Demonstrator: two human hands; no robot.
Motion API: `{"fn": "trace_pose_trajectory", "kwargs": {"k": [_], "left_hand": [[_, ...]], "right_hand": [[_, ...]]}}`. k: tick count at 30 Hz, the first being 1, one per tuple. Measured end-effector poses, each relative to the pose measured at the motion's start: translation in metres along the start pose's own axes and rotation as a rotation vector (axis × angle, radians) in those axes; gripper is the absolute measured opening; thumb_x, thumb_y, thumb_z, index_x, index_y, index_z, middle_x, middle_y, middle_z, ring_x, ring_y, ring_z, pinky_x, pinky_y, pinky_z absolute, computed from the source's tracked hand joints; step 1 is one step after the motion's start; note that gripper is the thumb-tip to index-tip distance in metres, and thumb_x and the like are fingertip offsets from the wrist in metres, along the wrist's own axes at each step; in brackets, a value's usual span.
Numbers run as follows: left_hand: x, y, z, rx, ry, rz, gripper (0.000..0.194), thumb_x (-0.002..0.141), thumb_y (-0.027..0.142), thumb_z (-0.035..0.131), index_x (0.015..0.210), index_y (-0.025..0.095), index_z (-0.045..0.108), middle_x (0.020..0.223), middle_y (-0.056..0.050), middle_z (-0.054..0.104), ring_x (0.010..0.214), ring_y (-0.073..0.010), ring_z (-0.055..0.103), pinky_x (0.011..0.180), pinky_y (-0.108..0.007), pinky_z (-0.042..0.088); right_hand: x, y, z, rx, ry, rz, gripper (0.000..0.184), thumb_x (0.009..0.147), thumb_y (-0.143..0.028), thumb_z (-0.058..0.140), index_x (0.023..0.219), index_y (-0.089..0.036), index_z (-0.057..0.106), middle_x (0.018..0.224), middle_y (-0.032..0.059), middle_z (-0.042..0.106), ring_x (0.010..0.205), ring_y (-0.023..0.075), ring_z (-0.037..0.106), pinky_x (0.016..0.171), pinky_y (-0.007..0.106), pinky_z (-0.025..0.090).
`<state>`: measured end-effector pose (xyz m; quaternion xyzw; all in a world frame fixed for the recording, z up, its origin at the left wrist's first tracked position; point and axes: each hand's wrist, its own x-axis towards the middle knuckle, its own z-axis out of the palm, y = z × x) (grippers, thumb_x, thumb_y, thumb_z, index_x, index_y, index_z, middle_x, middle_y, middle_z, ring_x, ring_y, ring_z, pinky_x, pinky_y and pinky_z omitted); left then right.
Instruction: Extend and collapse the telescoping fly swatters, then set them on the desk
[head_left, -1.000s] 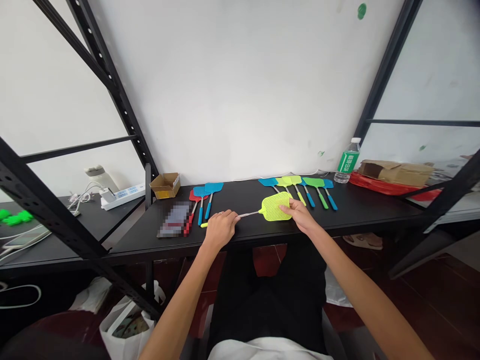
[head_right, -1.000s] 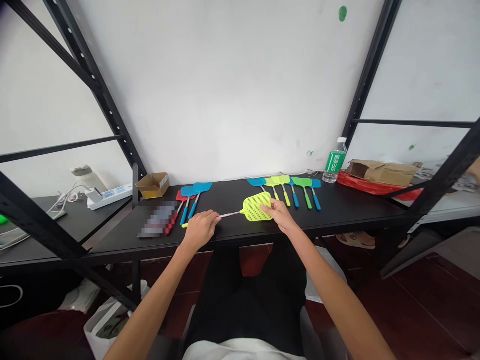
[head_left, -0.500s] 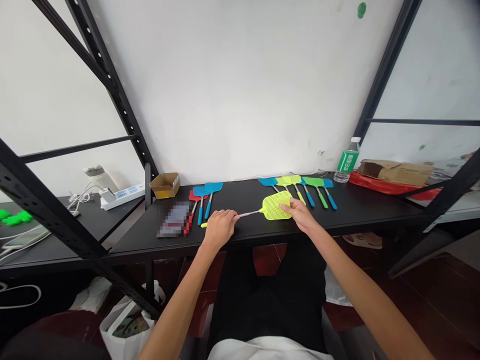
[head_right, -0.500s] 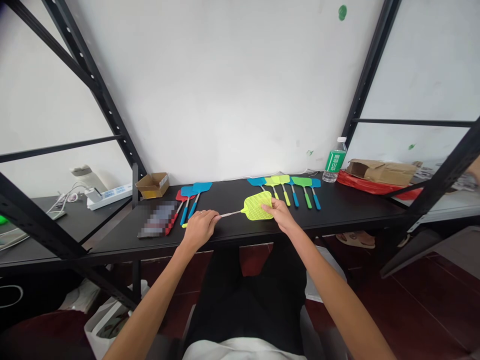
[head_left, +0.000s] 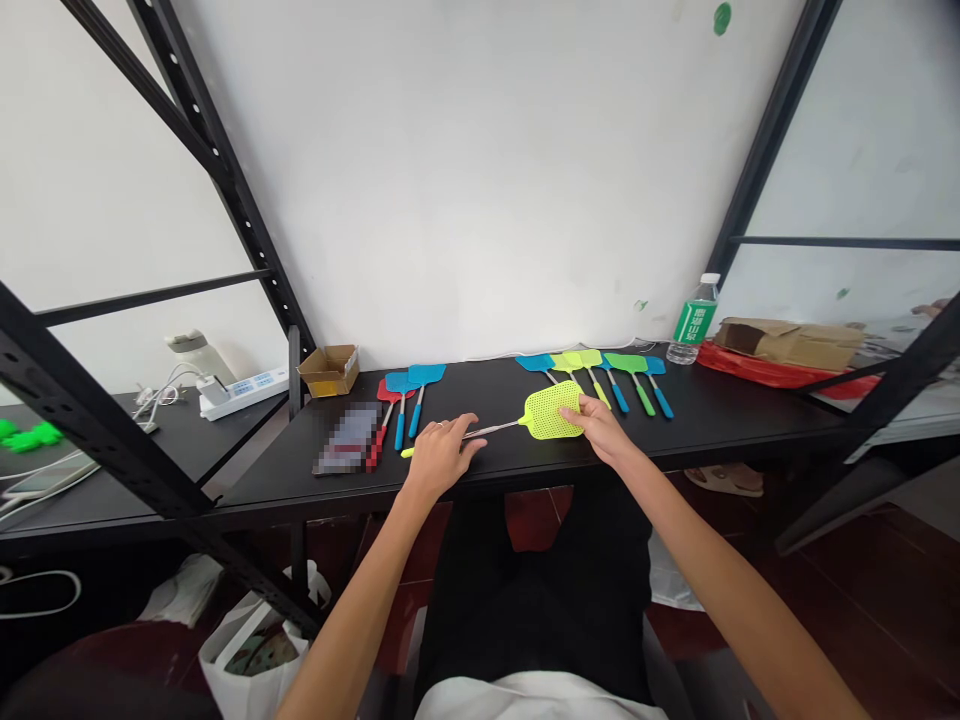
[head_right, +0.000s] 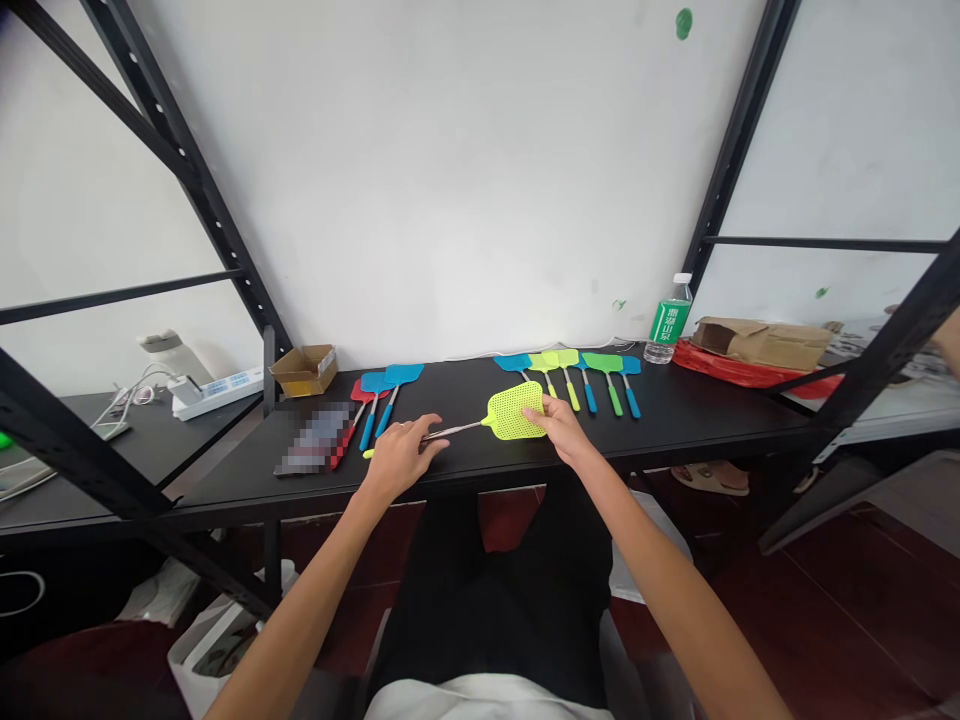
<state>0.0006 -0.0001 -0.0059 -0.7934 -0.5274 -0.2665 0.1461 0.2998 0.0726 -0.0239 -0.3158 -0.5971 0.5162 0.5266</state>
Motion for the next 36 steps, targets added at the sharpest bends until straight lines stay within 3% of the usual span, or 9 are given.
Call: {"fn": "trace_pose_trajectory", "kwargs": {"k": [3,7,13,20,25,28,32,36], "left_hand": [[0.000,-0.001,0.001,0.008,0.003,-0.004,0.027,0.101,0.040,0.044,0.103,0.022,0.063,0.089,-0.005,0.072,0.080,-0.0216,0.063,0.076,-0.034,0.038],[-0.001,-0.001,0.002,0.038,0.000,-0.012,0.039,0.105,0.039,0.034,0.091,0.021,0.066,0.080,-0.005,0.070,0.074,-0.0213,0.062,0.071,-0.035,0.036],[-0.001,0.000,0.001,0.005,0.007,-0.002,0.029,0.101,0.044,0.045,0.110,0.023,0.063,0.090,-0.005,0.073,0.080,-0.0219,0.065,0.077,-0.034,0.038],[0.000,0.000,0.001,0.079,0.024,-0.022,0.040,0.105,0.032,0.031,0.088,0.021,0.065,0.079,-0.005,0.069,0.075,-0.0211,0.063,0.071,-0.034,0.035],[0.000,0.000,0.000,0.002,0.034,0.024,0.025,0.101,0.040,0.047,0.109,0.022,0.062,0.091,-0.004,0.072,0.081,-0.0213,0.065,0.075,-0.033,0.037],[0.000,0.001,0.001,0.029,0.025,0.018,0.023,0.103,0.036,0.043,0.102,0.022,0.062,0.088,-0.003,0.071,0.078,-0.0202,0.064,0.073,-0.033,0.036],[0.000,0.000,0.001,0.058,0.020,0.004,0.036,0.105,0.035,0.033,0.093,0.021,0.063,0.081,-0.003,0.069,0.076,-0.0200,0.063,0.070,-0.033,0.034],[0.000,0.000,0.001,0.021,-0.008,0.008,0.031,0.103,0.043,0.041,0.103,0.022,0.063,0.090,-0.003,0.072,0.077,-0.0200,0.064,0.072,-0.032,0.036]], "right_hand": [[0.000,0.001,-0.001,-0.002,-0.005,0.000,0.050,0.070,-0.045,0.083,0.113,-0.022,0.074,0.102,0.0095,0.076,0.104,0.0304,0.067,0.089,0.044,0.052],[0.000,0.002,-0.001,0.005,-0.006,0.001,0.047,0.071,-0.044,0.083,0.112,-0.022,0.074,0.103,0.0092,0.076,0.105,0.0301,0.067,0.089,0.043,0.052],[0.001,0.003,-0.002,0.033,-0.003,-0.013,0.045,0.071,-0.042,0.083,0.110,-0.022,0.074,0.105,0.0089,0.076,0.105,0.0294,0.067,0.090,0.042,0.052],[-0.002,-0.006,0.003,0.013,-0.004,0.012,0.046,0.070,-0.042,0.084,0.109,-0.021,0.075,0.104,0.0095,0.076,0.106,0.0302,0.067,0.091,0.043,0.051],[-0.002,-0.004,0.002,0.030,0.013,0.004,0.047,0.070,-0.042,0.084,0.110,-0.021,0.074,0.103,0.0097,0.076,0.105,0.0295,0.067,0.090,0.042,0.051],[-0.001,-0.002,0.000,0.032,0.004,0.006,0.047,0.070,-0.041,0.083,0.110,-0.019,0.074,0.101,0.0095,0.076,0.103,0.0285,0.067,0.089,0.041,0.052],[-0.001,-0.002,0.001,0.040,-0.001,0.000,0.044,0.070,-0.040,0.083,0.107,-0.018,0.074,0.096,0.0087,0.076,0.099,0.0265,0.068,0.087,0.040,0.053],[-0.002,-0.001,0.002,0.022,0.026,-0.004,0.044,0.070,-0.040,0.082,0.106,-0.017,0.073,0.095,0.0088,0.075,0.094,0.0255,0.069,0.083,0.038,0.053]]}}
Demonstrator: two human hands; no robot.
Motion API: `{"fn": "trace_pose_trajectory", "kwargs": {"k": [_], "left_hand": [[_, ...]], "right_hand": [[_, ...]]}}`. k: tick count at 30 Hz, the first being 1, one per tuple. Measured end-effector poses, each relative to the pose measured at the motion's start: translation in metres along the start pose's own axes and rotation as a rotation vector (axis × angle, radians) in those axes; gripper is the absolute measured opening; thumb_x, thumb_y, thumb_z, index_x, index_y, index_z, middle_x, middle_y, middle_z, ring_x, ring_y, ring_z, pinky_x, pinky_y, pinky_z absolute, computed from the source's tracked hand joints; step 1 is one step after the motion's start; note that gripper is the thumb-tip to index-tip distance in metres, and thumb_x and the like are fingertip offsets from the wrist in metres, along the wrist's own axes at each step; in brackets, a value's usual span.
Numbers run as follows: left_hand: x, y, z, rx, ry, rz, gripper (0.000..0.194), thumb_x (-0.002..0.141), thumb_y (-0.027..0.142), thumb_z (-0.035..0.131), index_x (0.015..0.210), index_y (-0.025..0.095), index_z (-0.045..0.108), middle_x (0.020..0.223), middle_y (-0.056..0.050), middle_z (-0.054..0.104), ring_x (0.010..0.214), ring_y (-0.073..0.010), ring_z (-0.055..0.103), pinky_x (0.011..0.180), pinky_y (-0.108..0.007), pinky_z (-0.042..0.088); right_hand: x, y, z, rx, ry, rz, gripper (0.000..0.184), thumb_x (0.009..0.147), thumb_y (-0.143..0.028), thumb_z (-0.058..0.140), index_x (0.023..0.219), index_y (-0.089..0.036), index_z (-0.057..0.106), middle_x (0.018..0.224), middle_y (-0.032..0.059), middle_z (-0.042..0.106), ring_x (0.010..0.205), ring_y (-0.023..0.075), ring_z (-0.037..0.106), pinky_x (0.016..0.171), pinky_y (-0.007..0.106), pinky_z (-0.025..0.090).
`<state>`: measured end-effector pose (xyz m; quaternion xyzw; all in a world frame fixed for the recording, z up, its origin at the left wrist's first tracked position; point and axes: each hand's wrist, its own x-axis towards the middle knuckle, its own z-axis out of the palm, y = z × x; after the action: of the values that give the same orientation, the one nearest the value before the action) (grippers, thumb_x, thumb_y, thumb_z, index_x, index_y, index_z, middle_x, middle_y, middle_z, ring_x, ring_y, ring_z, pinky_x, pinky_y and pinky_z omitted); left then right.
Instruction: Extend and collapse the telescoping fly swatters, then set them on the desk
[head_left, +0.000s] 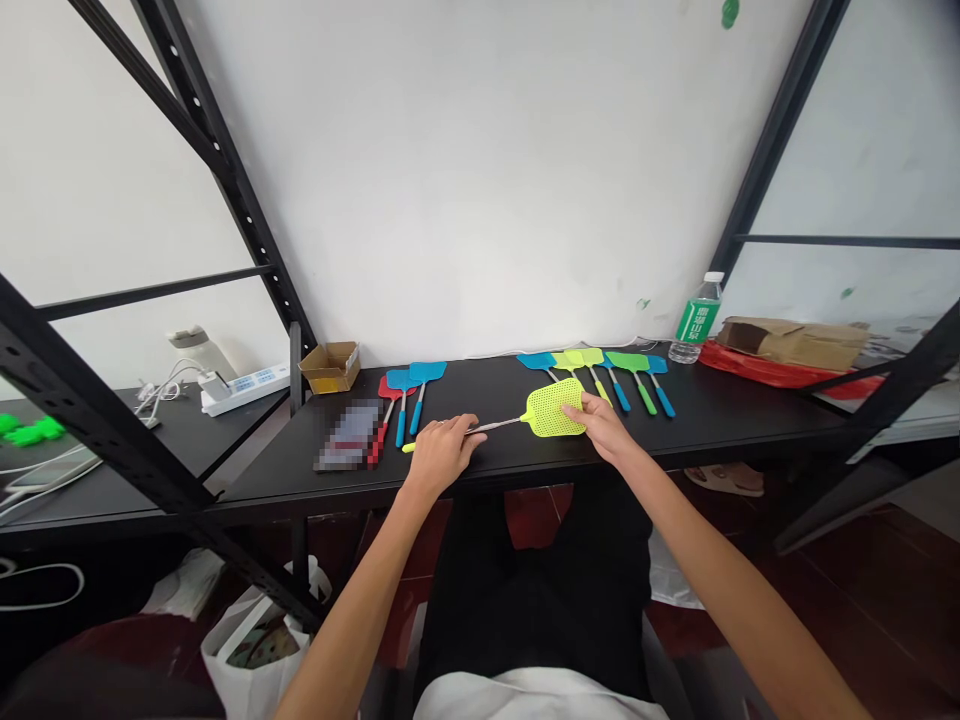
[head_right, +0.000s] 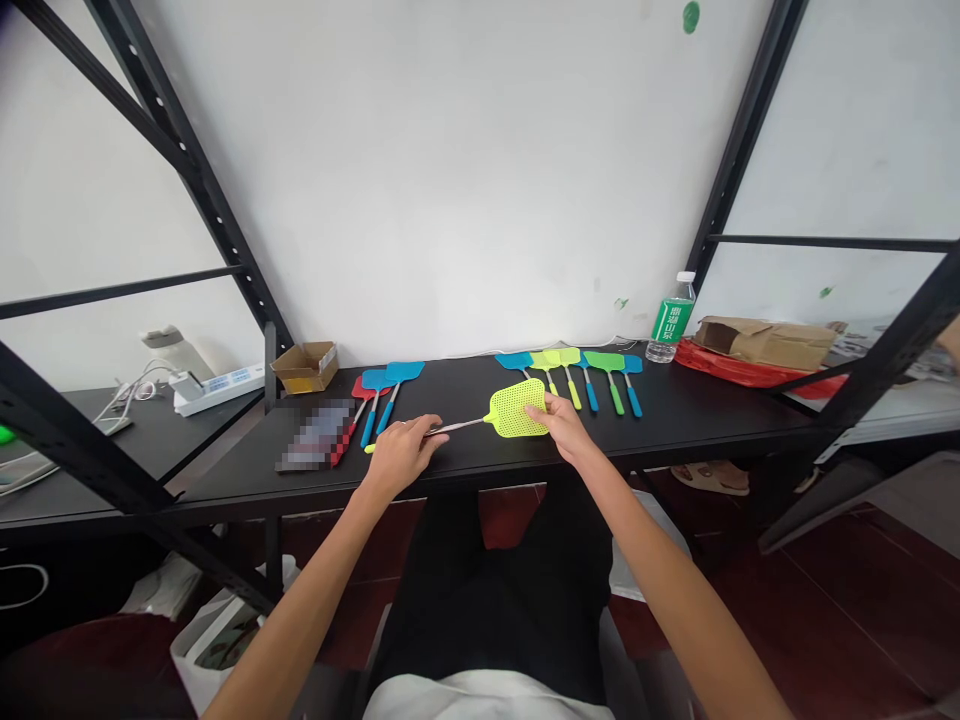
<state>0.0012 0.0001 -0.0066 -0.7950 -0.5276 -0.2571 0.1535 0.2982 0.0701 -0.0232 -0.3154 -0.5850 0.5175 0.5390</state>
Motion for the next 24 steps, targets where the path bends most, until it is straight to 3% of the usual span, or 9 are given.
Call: {"fn": "trace_pose_trajectory", "kwargs": {"k": [4,7,9,11,13,18,19,21,24], "left_hand": [[0.000,0.001,-0.001,0.046,-0.043,-0.052,0.033,0.104,0.041,0.037,0.099,0.023,0.064,0.088,-0.002,0.071,0.075,-0.0198,0.064,0.067,-0.032,0.034],[0.000,0.003,-0.002,0.115,-0.064,-0.115,0.041,0.105,0.040,0.031,0.093,0.022,0.065,0.087,-0.003,0.070,0.075,-0.0202,0.064,0.061,-0.032,0.030],[0.000,0.004,-0.003,0.136,-0.071,-0.145,0.043,0.105,0.041,0.029,0.092,0.022,0.066,0.088,-0.004,0.069,0.076,-0.0205,0.064,0.058,-0.032,0.027],[0.000,0.004,-0.002,0.130,-0.072,-0.161,0.044,0.105,0.042,0.028,0.094,0.022,0.066,0.089,-0.004,0.069,0.079,-0.0210,0.065,0.056,-0.032,0.026],[0.000,0.004,-0.002,0.114,-0.077,-0.170,0.043,0.105,0.042,0.029,0.096,0.022,0.066,0.091,-0.005,0.069,0.081,-0.0216,0.065,0.057,-0.031,0.027],[-0.001,0.002,0.000,0.094,-0.087,-0.191,0.042,0.105,0.042,0.029,0.100,0.022,0.066,0.094,-0.007,0.069,0.083,-0.0226,0.066,0.059,-0.030,0.031],[-0.001,0.001,0.000,0.094,-0.087,-0.190,0.043,0.105,0.042,0.029,0.099,0.022,0.066,0.093,-0.006,0.069,0.083,-0.0226,0.066,0.058,-0.030,0.031],[-0.001,0.001,0.000,0.094,-0.087,-0.184,0.043,0.105,0.042,0.028,0.096,0.021,0.065,0.091,-0.006,0.069,0.081,-0.0224,0.066,0.057,-0.031,0.030],[-0.001,0.001,-0.001,0.087,-0.086,-0.182,0.043,0.105,0.042,0.029,0.095,0.021,0.065,0.090,-0.006,0.069,0.080,-0.0228,0.067,0.056,-0.031,0.029]], "right_hand": [[0.004,-0.002,0.001,-0.109,0.311,-0.048,0.046,0.074,-0.042,0.074,0.111,-0.016,0.069,0.096,0.0099,0.074,0.089,0.0244,0.068,0.078,0.037,0.053],[0.002,-0.018,0.014,-0.252,0.675,-0.274,0.034,0.080,-0.036,0.064,0.106,-0.015,0.068,0.099,0.0114,0.072,0.090,0.0230,0.066,0.079,0.036,0.052],[-0.010,-0.034,0.037,-0.254,0.760,-0.463,0.024,0.085,-0.030,0.057,0.102,-0.016,0.066,0.094,0.0085,0.070,0.086,0.0200,0.066,0.077,0.033,0.051],[-0.034,-0.048,0.071,-0.221,0.641,-0.572,0.015,0.089,-0.027,0.053,0.093,-0.018,0.066,0.076,0.0021,0.066,0.069,0.0154,0.063,0.067,0.028,0.050],[-0.069,-0.048,0.110,-0.275,0.348,-0.619,0.017,0.091,-0.023,0.050,0.090,-0.020,0.066,0.062,-0.0023,0.061,0.056,0.0136,0.058,0.059,0.026,0.047],[-0.140,0.028,0.181,-0.686,-0.483,-0.359,0.016,0.084,-0.020,0.057,0.079,-0.023,0.072,0.066,-0.0013,0.068,0.060,0.0143,0.063,0.062,0.024,0.047],[-0.143,0.049,0.185,-0.832,-0.487,-0.243,0.016,0.084,-0.022,0.059,0.075,-0.023,0.072,0.066,-0.0002,0.069,0.062,0.0161,0.064,0.064,0.026,0.048],[-0.135,0.084,0.183,-1.075,-0.276,-0.059,0.020,0.088,-0.023,0.054,0.087,-0.023,0.074,0.086,0.0053,0.073,0.086,0.0222,0.068,0.072,0.029,0.050],[-0.103,0.113,0.176,-1.290,-0.170,0.004,0.031,0.090,-0.035,0.055,0.113,-0.021,0.071,0.119,0.0127,0.069,0.114,0.0318,0.062,0.091,0.040,0.050]]}}
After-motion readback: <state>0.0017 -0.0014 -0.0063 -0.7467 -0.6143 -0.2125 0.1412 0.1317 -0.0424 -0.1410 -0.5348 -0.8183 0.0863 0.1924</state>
